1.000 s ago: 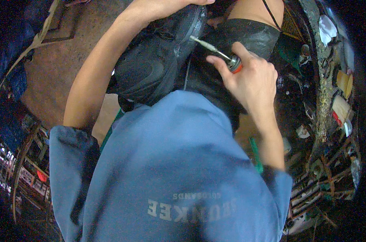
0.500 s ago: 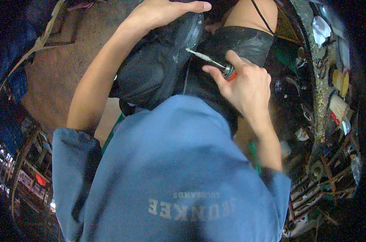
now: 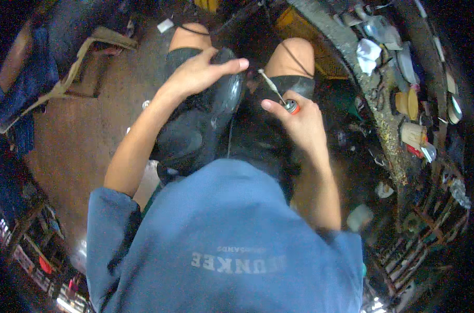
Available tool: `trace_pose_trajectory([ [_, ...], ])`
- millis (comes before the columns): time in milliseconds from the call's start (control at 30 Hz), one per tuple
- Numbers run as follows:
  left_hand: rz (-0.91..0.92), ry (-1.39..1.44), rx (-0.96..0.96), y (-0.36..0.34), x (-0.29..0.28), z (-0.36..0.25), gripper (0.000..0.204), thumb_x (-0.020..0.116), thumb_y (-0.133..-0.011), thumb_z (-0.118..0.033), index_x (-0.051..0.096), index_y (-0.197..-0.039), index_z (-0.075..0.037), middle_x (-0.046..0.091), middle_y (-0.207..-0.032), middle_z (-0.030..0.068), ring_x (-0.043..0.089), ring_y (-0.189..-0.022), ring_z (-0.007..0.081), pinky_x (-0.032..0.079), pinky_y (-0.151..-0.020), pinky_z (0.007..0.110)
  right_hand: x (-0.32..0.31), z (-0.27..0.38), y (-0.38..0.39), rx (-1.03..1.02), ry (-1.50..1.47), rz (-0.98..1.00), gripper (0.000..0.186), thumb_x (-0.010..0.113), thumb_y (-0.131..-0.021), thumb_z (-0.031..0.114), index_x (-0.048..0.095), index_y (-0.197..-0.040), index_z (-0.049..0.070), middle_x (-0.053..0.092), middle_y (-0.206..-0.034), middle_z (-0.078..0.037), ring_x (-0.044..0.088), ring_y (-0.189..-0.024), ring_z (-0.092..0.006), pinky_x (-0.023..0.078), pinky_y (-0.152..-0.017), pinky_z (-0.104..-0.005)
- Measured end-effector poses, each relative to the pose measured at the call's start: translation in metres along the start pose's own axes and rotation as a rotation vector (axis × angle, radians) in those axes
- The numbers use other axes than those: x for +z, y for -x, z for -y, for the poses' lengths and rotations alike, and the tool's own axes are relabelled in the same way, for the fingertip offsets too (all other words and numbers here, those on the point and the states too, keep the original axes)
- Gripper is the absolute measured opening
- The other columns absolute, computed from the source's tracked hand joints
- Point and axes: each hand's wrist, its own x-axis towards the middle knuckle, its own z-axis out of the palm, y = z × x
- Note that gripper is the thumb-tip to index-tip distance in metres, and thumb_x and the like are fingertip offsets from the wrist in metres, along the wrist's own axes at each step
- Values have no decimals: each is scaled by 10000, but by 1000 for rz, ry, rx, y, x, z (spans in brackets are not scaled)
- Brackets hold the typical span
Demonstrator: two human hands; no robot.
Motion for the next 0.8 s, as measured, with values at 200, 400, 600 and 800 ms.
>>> trace_pose_trajectory([
  [200, 235, -167, 178, 8, 18, -22, 1319, 546, -874, -975, 431, -1612, 112, 566, -1522, 421, 555, -1476, 485, 415, -1243, 498, -15, -17, 6, 206, -799, 251, 430, 845, -969, 453, 677, -1146, 99, 654, -760, -2, 652, -653, -120, 520, -579, -282],
  [400, 362, -101, 191, 7, 25, -30, 1015, 301, -1100, -799, 427, -1634, 55, 467, -1672, 319, 492, -1544, 436, 342, -1293, 465, -32, -30, 56, -61, -1017, 351, 1103, 944, -760, 40, 314, -1659, 140, 679, -1113, -95, 702, -943, -195, 580, -828, -342],
  [600, 225, -464, 358, 22, 13, -63, 783, 379, -1137, -675, 575, -1464, 10, 634, -1410, 308, 600, -1368, 486, 457, -1166, 534, -31, -31, 60, -31, -1082, 155, 1186, 837, -751, -66, 193, -1718, 175, 636, -1249, -129, 715, -983, -214, 627, -872, -407],
  [800, 20, -429, 1084, 103, -34, -156, 458, 796, -995, -369, 728, -1296, -29, 765, -1174, 194, 717, -1169, 374, 560, -1026, 483, -25, -31, 56, -3, -1166, 87, 1157, 808, -755, -68, 207, -1715, 169, 636, -1244, -128, 718, -984, -212, 634, -864, -402],
])
